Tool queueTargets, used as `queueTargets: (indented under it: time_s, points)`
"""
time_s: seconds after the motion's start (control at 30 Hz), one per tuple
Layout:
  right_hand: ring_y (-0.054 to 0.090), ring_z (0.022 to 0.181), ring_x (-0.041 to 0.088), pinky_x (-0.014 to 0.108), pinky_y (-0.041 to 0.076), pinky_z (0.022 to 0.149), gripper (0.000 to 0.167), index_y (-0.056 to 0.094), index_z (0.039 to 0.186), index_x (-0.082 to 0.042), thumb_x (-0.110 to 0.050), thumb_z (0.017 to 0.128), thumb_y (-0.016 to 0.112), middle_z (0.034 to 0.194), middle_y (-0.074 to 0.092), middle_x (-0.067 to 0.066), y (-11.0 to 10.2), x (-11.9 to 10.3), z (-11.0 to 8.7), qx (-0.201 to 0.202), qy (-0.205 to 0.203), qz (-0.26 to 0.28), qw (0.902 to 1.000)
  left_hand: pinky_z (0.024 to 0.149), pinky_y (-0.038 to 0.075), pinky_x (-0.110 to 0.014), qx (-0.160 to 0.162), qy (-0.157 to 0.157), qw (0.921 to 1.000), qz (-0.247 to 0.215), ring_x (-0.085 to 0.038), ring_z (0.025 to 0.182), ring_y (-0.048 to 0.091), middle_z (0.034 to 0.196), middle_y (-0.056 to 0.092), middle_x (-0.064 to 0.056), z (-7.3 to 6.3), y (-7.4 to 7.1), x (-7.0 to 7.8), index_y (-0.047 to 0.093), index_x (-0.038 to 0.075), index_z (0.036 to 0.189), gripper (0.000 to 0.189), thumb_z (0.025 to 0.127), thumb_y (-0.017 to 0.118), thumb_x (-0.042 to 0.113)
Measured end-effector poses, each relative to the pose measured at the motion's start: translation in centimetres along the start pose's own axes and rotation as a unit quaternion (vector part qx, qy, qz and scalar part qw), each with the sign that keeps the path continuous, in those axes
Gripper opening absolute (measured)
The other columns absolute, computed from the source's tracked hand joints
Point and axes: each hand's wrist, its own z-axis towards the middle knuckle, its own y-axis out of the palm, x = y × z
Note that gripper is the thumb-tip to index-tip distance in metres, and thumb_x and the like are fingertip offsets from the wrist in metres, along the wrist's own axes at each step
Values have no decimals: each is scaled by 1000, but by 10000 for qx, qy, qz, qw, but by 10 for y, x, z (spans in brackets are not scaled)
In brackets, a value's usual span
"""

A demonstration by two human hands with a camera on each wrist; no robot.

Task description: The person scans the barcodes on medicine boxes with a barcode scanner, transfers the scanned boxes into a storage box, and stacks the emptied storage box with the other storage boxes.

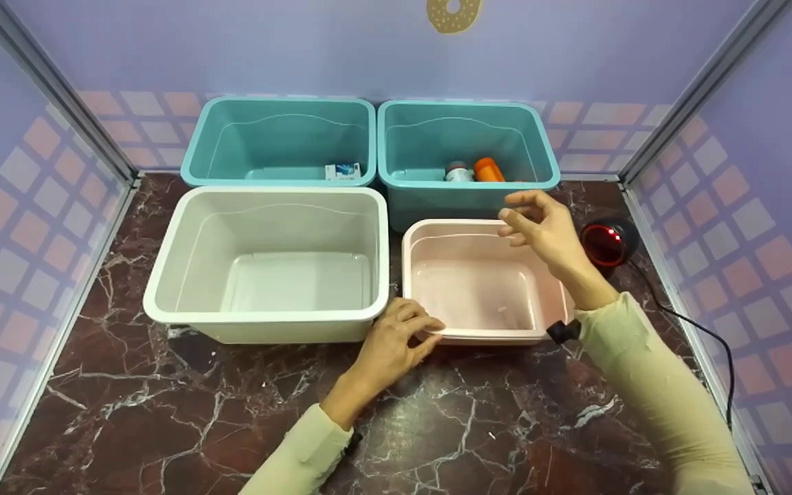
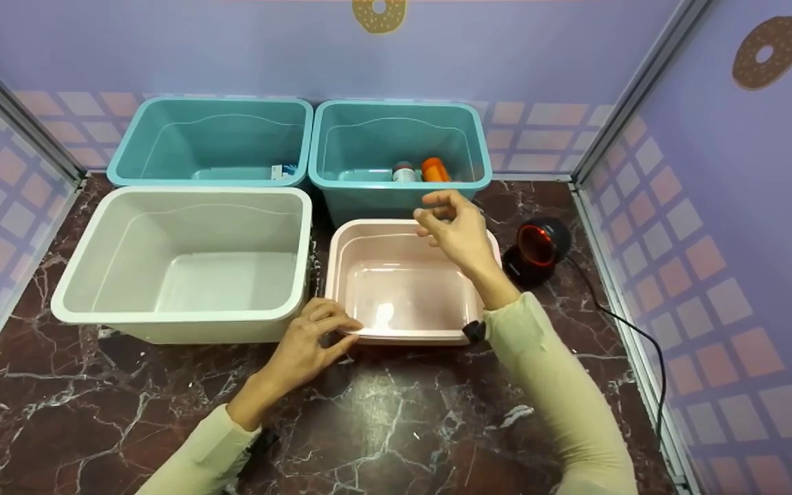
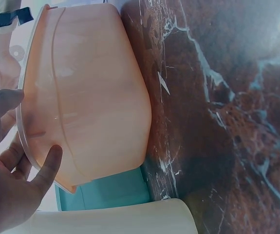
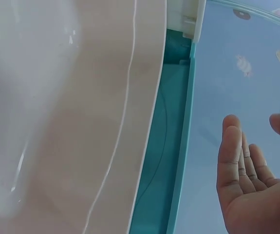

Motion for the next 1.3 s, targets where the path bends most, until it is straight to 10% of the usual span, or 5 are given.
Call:
queueTargets:
  time_s: [0.77, 1.3]
  points:
    - [65, 67, 7, 20, 55, 54, 21, 62, 113, -11, -20, 94, 68, 87, 68, -7, -52, 34, -14, 556, 408, -660, 9954, 100, 48, -33, -98, -66, 9999, -27, -18, 106, 56, 93, 65, 3, 1, 0, -1, 76, 18, 98, 13, 86, 77, 24]
    - [62, 59, 8, 20, 52, 47, 29, 61, 117, 3, -14, 95, 66, 77, 69, -2, -79, 63, -24, 692, 714, -271, 9947, 101, 48, -31, -27, 40, 9999, 158, -16, 105, 57, 96, 66, 4, 1, -2, 0, 76, 20, 98, 12, 88, 75, 27]
